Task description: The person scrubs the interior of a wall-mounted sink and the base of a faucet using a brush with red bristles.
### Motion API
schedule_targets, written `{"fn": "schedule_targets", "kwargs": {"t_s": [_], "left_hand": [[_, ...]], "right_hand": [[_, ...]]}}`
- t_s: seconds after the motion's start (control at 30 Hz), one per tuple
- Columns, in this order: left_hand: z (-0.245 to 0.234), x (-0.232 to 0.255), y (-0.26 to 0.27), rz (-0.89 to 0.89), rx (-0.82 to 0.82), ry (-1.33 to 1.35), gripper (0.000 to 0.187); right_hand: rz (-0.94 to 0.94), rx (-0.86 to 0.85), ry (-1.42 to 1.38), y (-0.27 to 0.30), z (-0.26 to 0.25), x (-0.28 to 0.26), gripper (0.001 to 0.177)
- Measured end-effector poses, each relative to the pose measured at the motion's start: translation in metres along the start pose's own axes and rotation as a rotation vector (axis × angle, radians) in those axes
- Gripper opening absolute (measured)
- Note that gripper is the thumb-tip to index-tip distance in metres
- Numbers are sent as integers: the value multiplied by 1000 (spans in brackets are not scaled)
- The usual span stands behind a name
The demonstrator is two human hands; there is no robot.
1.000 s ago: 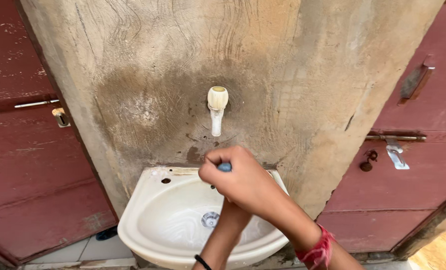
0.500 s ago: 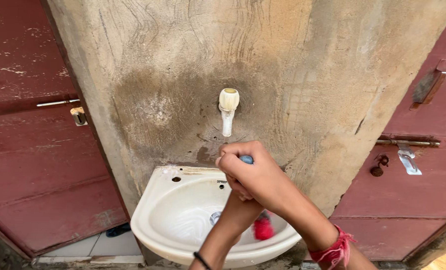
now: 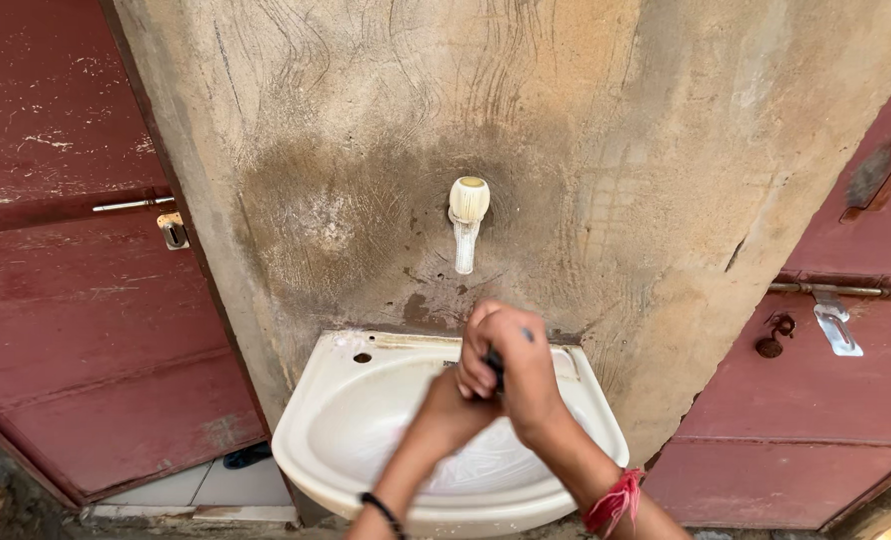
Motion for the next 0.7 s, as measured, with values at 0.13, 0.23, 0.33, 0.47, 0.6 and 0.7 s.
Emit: {"fn": "schedule_targets", "kwargs": {"t_s": [0.13, 0.23, 0.33, 0.47, 0.6, 0.7], "left_hand": [[51, -3, -20, 318, 171, 335, 49], [39, 8, -19, -25, 50, 484, 36], [-12, 7, 5, -52, 42, 275, 25], [-32, -6, 25, -61, 27, 0, 18], [22, 6, 3, 131, 124, 342, 22], [35, 29, -4, 99, 113, 565, 34]], "right_hand": [[322, 74, 452, -4, -11, -2, 31], [234, 80, 319, -12, -9, -10, 31], [12, 127, -33, -15, 0, -3, 24], [-92, 70, -237, 4, 5, 17, 23], [195, -10, 274, -7, -9, 6, 27], [280, 66, 532, -22, -10, -10, 31]]}}
Point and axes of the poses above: each hand's wrist, its own y-axis away from the middle knuckle, its own z-axis out of the palm, x = y × z, the point moved 3 cm from there along -y, towards the middle knuckle, and after that the axes turned 10 degrees about -x, right-handed, at the moved point
